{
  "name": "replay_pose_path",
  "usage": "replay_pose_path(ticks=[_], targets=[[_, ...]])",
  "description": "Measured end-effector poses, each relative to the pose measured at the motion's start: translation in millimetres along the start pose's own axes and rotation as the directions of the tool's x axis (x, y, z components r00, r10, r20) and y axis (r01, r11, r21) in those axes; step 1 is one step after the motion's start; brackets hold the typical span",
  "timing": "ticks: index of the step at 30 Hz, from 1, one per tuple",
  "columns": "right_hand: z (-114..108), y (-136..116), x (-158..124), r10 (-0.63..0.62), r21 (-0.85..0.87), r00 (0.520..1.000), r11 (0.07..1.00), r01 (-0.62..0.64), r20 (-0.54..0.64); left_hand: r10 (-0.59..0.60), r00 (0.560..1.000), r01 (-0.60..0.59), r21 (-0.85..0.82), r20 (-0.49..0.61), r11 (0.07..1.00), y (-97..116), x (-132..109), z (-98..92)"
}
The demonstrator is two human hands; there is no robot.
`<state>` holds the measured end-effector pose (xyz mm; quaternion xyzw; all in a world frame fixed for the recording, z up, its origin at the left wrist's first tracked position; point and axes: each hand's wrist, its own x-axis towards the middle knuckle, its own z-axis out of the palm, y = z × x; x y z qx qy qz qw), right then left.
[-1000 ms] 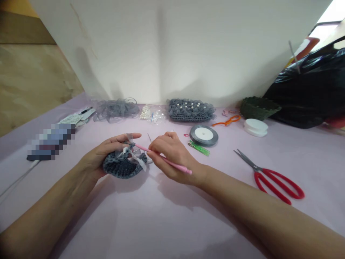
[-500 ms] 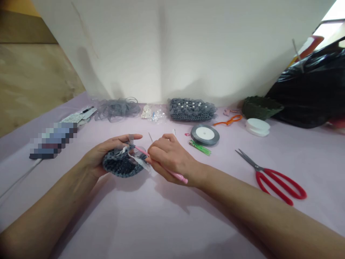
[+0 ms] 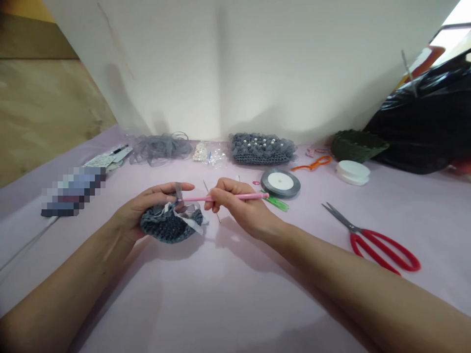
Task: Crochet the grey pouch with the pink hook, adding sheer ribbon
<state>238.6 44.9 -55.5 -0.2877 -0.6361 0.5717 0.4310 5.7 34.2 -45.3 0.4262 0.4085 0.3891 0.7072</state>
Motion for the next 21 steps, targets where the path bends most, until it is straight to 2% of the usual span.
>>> replay_pose_path(ticks=[3,5,8,10,14,18,21], targets=[[4,6,1,0.076,0.302,0.997,0.951,-0.064,-0.028,0.046,0.999,-0.048,0.075,0.028,0.996,-6,1,4.9],[8,9,1,0.102,0.371,0.995,0.924,-0.094,-0.001,0.067,0.996,-0.072,0.081,0.065,0.994,-11,2,9.6],[13,12,0,0.13,0.385,0.991,0.914,-0.13,0.026,0.101,0.987,-0.108,0.049,0.127,0.993,-20,5,17.4],[14,14,0,0.137,0.41,0.99,0.905,-0.117,-0.021,0.122,0.985,-0.128,0.042,0.125,0.991,-24,6,22.0],[12,13,1,0.133,0.367,0.987,0.926,-0.091,-0.09,0.165,0.986,-0.166,0.065,0.023,0.984,-30,8,26.8],[13,7,0,0.201,0.277,0.974,0.946,-0.166,-0.105,0.226,0.972,-0.216,0.124,-0.07,0.968,-33,9,27.7],[15,2,-2,0.242,0.281,0.965,0.938,-0.205,-0.102,0.279,0.956,-0.253,0.227,-0.089,0.94,-34,8,29.1]])
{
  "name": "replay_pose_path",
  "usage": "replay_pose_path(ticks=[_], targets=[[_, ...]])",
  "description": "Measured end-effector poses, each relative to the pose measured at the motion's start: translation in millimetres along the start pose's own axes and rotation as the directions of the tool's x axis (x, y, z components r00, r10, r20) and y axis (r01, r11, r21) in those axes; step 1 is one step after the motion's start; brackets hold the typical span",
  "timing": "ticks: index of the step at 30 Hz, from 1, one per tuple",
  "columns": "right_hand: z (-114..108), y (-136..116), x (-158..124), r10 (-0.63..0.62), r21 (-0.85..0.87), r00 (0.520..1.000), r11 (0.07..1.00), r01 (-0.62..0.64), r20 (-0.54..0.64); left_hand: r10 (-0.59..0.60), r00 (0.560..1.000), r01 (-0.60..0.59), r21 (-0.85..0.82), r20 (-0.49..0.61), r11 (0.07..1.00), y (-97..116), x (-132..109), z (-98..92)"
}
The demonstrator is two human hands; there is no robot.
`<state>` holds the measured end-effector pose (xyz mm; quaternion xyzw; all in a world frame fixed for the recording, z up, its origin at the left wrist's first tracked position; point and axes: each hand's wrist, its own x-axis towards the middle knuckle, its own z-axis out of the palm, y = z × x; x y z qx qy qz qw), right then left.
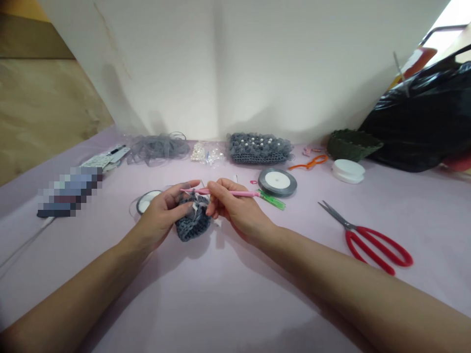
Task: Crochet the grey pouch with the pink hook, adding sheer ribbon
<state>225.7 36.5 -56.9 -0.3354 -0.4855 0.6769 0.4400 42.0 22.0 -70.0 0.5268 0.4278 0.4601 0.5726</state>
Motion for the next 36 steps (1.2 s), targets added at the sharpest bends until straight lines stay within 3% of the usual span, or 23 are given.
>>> replay_pose_path(ticks=[5,8,15,20,25,28,32,36], targets=[[4,-2,-3,0.097,0.113,0.994,0.988,-0.102,0.048,0.139,0.988,-0.112,0.32,-0.061,0.941,-1,-4,3.8],[4,1,-2,0.115,0.112,0.992,0.986,-0.12,0.05,0.25,0.965,-0.195,0.416,-0.08,0.888,-6,-4,5.7],[0,6,2,0.072,0.03,0.996,0.997,-0.074,0.048,0.218,0.971,-0.177,0.322,-0.094,0.93,-2,1,-4.7],[-1,1,2,0.018,0.001,0.998,1.0,-0.018,0.052,0.223,0.966,-0.158,0.38,-0.133,0.911,8,9,-19.5],[-1,1,4,-0.021,0.019,1.0,1.0,0.021,0.015,0.095,0.995,-0.092,0.194,-0.006,0.977,7,8,-19.4],[-3,4,5,-0.057,0.05,0.998,0.997,0.057,0.002,0.091,0.995,-0.099,0.301,0.04,0.948,8,5,-19.3],[-4,8,6,-0.094,0.043,0.995,0.995,0.093,0.014,0.159,0.987,-0.146,0.528,0.02,0.836,11,4,-21.8],[-2,10,6,-0.112,0.025,0.994,0.993,0.111,0.018,0.212,0.976,-0.206,0.49,0.044,0.847,12,6,-22.7]])
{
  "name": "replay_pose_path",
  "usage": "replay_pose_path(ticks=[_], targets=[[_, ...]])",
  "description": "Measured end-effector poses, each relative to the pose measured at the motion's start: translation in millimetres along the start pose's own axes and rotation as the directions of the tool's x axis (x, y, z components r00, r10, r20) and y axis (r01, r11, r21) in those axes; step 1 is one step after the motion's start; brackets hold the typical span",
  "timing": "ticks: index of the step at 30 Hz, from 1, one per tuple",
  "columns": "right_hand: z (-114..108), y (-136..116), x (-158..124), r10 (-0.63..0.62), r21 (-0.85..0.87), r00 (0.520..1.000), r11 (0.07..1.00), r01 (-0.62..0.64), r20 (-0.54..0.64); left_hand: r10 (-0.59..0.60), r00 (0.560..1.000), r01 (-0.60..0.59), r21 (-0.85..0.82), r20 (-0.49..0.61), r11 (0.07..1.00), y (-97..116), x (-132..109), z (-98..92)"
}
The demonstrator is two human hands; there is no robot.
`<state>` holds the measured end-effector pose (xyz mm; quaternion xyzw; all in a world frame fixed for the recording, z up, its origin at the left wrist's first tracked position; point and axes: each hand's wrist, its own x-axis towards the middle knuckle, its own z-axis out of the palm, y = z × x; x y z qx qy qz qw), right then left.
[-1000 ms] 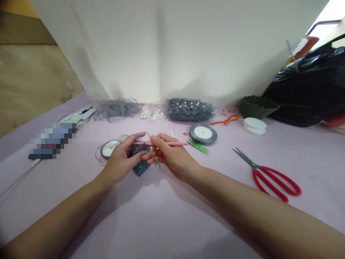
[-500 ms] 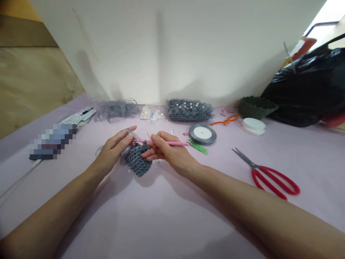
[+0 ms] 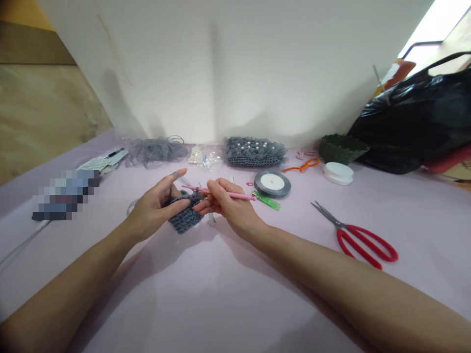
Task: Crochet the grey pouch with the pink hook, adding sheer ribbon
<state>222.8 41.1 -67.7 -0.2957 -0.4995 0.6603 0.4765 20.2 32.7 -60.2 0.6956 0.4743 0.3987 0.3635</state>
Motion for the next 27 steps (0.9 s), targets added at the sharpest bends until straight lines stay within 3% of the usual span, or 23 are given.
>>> replay_pose_path(ticks=[8,20,27], targets=[[3,1,-2,-0.013,-0.069,1.0,0.997,0.014,0.018,-0.062,0.998,0.061,-0.25,0.004,0.966,3,-1,2.9],[6,-3,-5,0.123,-0.029,0.992,0.992,-0.122,0.011,-0.103,0.989,0.071,-0.264,-0.11,0.962,0,-4,22.5],[3,2,-11,0.009,-0.125,0.999,0.992,-0.004,0.036,0.01,0.95,0.026,0.111,-0.312,0.994,-20,7,-0.5]])
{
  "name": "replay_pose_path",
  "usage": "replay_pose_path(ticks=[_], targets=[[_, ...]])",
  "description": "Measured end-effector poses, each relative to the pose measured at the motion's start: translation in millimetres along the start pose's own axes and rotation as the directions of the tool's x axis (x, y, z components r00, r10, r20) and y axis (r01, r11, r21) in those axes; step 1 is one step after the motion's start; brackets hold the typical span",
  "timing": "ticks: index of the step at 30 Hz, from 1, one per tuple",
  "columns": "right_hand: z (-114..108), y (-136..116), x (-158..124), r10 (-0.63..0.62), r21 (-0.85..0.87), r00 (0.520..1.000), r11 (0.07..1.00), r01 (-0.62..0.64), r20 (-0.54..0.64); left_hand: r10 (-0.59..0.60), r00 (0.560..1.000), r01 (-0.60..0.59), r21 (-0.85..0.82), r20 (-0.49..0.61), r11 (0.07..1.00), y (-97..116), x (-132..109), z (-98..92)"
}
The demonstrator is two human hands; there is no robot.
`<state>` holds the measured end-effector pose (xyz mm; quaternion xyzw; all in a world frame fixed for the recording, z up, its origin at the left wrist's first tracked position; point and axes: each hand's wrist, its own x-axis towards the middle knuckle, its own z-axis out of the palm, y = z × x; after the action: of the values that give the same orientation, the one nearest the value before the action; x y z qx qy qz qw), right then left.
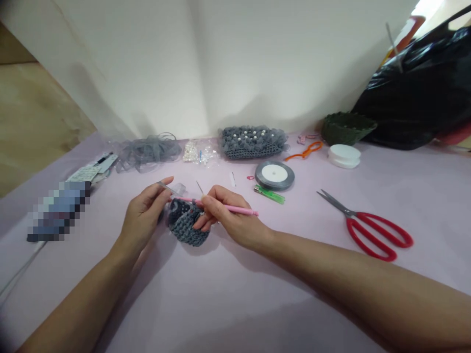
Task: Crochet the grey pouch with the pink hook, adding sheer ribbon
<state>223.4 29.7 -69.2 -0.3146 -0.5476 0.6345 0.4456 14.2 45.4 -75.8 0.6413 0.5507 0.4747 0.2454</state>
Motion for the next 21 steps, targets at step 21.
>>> replay_pose_path(ticks=[21], targets=[[12,0,-5,-0.143,0.044,0.989,0.989,0.141,0.047,-0.36,0.852,0.524,-0.631,0.381,0.572,25,-2,1.1]])
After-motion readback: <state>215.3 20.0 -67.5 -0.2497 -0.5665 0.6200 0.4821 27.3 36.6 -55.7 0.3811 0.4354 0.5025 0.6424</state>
